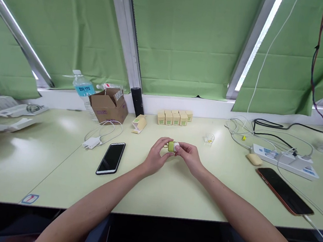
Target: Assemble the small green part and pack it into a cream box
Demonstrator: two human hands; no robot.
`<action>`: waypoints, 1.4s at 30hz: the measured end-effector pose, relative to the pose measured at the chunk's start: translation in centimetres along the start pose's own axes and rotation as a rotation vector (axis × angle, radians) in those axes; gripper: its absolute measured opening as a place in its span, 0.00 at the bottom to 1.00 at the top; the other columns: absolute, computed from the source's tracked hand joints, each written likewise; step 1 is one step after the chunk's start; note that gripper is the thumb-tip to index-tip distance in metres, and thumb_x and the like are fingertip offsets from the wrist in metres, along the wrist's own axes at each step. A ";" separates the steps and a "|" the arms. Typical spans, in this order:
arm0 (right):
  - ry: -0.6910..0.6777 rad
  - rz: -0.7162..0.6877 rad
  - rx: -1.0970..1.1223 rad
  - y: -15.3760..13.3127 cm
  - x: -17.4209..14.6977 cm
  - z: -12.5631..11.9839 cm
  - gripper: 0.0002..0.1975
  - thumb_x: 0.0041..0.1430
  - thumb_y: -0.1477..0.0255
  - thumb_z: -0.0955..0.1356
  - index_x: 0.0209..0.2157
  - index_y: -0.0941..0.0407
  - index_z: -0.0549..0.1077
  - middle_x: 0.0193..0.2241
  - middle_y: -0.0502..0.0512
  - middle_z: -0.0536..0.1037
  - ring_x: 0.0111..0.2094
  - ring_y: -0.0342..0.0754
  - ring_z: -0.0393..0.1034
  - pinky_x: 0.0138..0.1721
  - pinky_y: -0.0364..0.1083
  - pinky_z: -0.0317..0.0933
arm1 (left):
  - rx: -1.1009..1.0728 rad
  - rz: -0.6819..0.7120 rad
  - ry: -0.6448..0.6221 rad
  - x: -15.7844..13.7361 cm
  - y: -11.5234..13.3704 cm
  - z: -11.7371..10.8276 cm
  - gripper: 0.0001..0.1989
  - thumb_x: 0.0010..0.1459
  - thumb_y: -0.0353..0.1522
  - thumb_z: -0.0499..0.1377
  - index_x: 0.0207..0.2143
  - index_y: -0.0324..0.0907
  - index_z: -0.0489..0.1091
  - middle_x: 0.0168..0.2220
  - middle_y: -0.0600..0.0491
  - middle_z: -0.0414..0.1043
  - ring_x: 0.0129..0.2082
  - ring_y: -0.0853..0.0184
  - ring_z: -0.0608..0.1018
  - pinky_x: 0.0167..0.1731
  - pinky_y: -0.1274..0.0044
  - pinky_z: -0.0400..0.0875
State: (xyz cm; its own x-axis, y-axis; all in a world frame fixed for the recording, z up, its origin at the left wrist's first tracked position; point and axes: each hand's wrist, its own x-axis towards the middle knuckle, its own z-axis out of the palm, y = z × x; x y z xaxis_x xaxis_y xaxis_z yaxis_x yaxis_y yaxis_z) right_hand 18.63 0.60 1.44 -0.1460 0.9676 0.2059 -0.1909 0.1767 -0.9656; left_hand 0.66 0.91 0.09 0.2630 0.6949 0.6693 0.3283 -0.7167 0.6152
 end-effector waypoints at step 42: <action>-0.005 -1.134 -1.167 2.0 0.2 -1.3 0.21 0.68 0.79 0.64 0.61 0.54 0.68 0.46 0.62 0.79 0.40 0.49 0.78 0.33 0.44 0.72 | -0.521 -0.436 0.018 0.1 1.1 1.5 0.21 0.59 0.36 0.64 0.54 0.40 0.71 0.53 0.43 0.76 0.53 0.57 0.78 0.57 0.64 0.73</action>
State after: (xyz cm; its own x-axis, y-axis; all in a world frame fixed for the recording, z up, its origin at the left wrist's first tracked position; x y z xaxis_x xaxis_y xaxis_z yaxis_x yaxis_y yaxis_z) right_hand 19.51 1.41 -0.63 -0.4542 0.2532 0.8542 0.6019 0.7941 0.0847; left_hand 2.39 0.33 0.23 0.1889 0.9289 0.3186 -0.0806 -0.3086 0.9478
